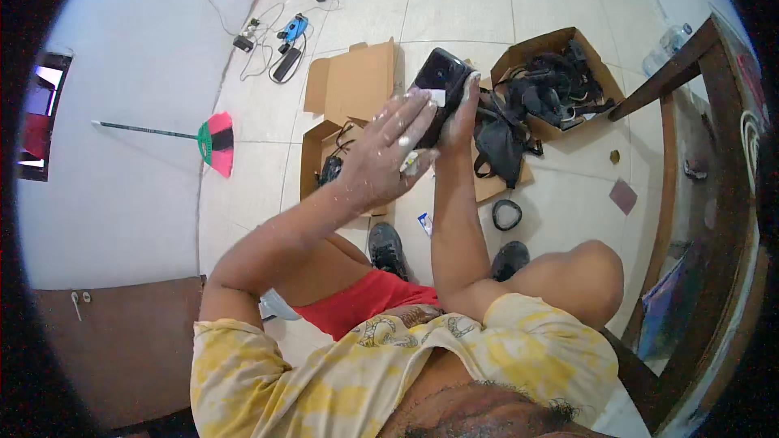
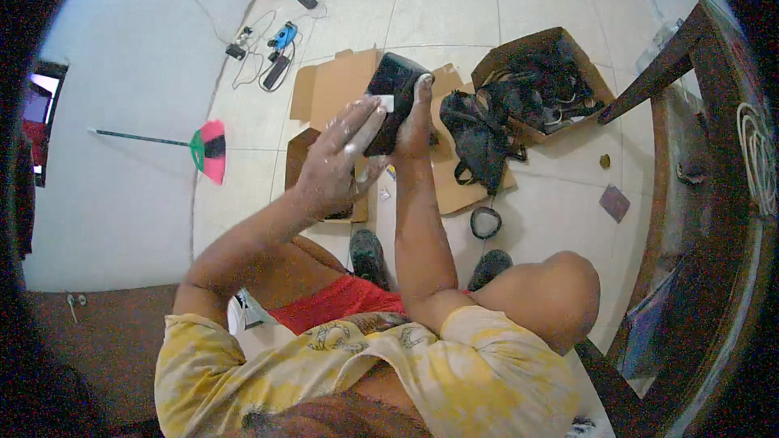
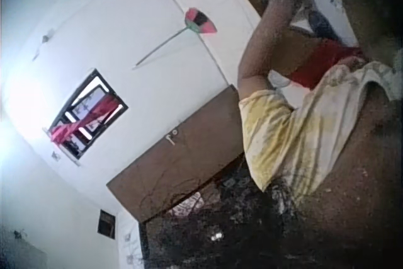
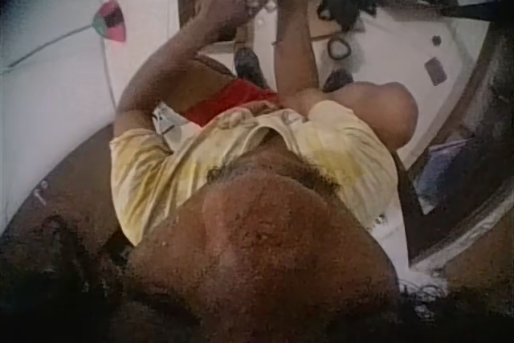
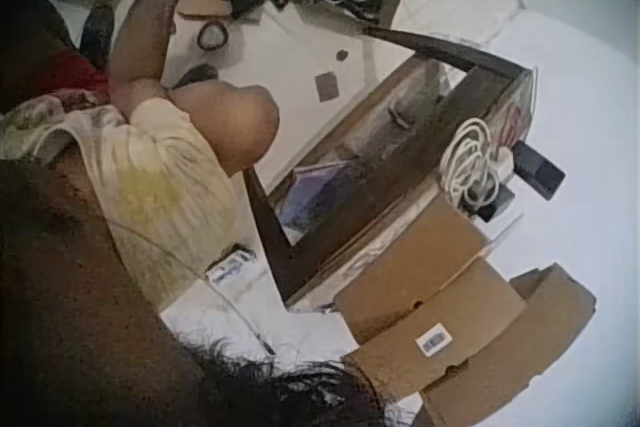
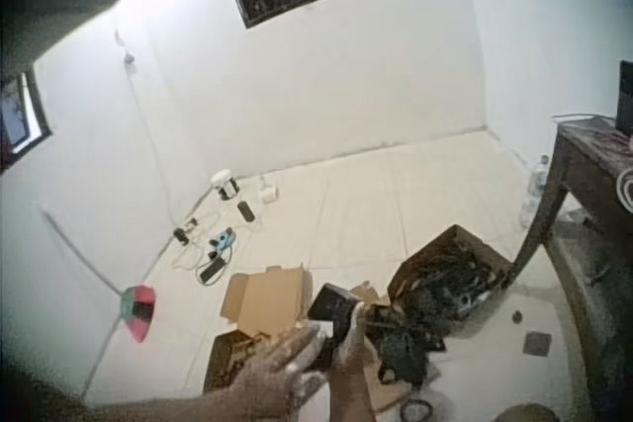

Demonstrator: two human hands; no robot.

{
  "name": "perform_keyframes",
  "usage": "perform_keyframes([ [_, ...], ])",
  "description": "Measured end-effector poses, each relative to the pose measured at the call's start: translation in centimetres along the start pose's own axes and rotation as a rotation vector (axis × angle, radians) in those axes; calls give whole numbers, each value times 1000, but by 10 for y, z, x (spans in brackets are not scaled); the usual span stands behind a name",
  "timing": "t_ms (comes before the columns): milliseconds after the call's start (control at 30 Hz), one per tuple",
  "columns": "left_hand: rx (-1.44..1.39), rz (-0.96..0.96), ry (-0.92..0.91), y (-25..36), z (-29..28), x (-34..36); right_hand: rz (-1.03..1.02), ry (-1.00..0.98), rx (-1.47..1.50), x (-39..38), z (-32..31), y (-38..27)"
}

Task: The person removes a camera and accessories from boxes and wipes the camera body and screen with a cloth.

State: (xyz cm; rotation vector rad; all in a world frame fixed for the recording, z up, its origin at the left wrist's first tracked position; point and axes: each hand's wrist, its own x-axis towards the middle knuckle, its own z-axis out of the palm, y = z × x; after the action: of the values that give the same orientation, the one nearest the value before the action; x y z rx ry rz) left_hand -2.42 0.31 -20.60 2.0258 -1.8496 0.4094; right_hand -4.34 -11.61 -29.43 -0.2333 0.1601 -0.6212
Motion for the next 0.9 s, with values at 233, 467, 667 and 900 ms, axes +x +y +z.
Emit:
perform_keyframes([
  [233,-7,-65,38,0,-11,38,-44,-110,-40,-20,21,-4],
  [467,-19,-42,179,8,5,33,-122,39,48,-14,25,-10],
  [667,-229,-229,106,25,-9,16,-199,-134,38,-1,5,-31],
  [900,-308,-298,172,13,-22,38,-97,-241,233,-10,18,-6],
])
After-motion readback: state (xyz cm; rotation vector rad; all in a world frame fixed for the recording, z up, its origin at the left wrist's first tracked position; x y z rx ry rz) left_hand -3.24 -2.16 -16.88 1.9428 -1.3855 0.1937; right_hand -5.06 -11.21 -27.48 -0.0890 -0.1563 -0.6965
